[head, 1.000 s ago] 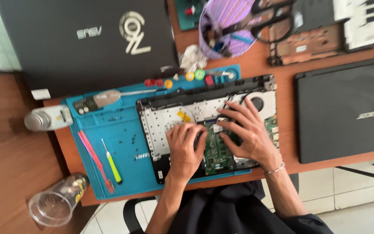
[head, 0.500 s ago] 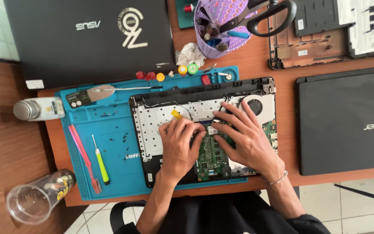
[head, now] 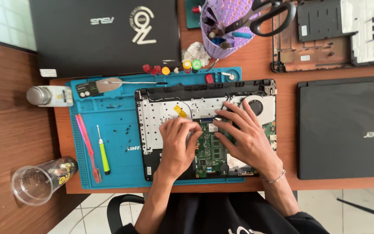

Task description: The person opens a laptop, removes the back cover using a screwdriver, and detaches internal components including the fan and various cables.

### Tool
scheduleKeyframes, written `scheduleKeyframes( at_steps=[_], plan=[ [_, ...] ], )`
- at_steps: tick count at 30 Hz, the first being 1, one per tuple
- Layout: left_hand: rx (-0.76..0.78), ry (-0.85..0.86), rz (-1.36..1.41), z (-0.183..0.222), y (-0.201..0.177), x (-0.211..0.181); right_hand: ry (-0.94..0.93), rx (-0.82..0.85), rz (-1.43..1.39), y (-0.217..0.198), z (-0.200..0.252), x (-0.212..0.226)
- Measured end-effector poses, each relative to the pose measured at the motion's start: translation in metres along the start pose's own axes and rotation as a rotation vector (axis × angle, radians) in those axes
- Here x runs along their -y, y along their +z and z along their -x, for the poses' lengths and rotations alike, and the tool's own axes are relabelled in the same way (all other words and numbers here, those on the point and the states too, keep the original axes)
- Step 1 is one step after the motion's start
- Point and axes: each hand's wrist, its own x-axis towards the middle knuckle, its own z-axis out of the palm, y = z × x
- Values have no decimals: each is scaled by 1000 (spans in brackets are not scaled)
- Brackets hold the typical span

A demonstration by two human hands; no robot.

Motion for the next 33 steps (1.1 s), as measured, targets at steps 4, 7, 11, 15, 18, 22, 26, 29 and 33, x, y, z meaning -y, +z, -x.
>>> scheduleKeyframes(
  at_steps=[4, 7, 11, 15, 18, 22, 26, 29, 33],
  plan=[
    [-33, -2, -45, 8, -11, 2, 37, -51, -44, -4, -1, -1],
    [-59, -5, -101, 15, -16, 4, 81, -82, -26, -4, 1, -1],
    [-124, -29, -116, 19, -21, 11, 94, -86, 12, -2, -1, 0],
    [-165, -64, -69, 22, -26, 17, 73, -90, 15, 0, 0, -1],
    [-157, -37, -75, 25, -27, 17, 70, -92, 16, 1, 1, -2],
    [-141, 24, -116, 23, -21, 18, 71, -97, 18, 1, 2, 1],
    [-132, 15, -61, 17, -16, 16, 49, -73, 28, 1, 1, 5],
    [-140, 32, -30, 10, -13, 15, 34, -75, 40, 0, -4, 11],
    [-120, 29, 20, 6, -12, 13, 25, -66, 31, 1, -12, 19]
  ],
)
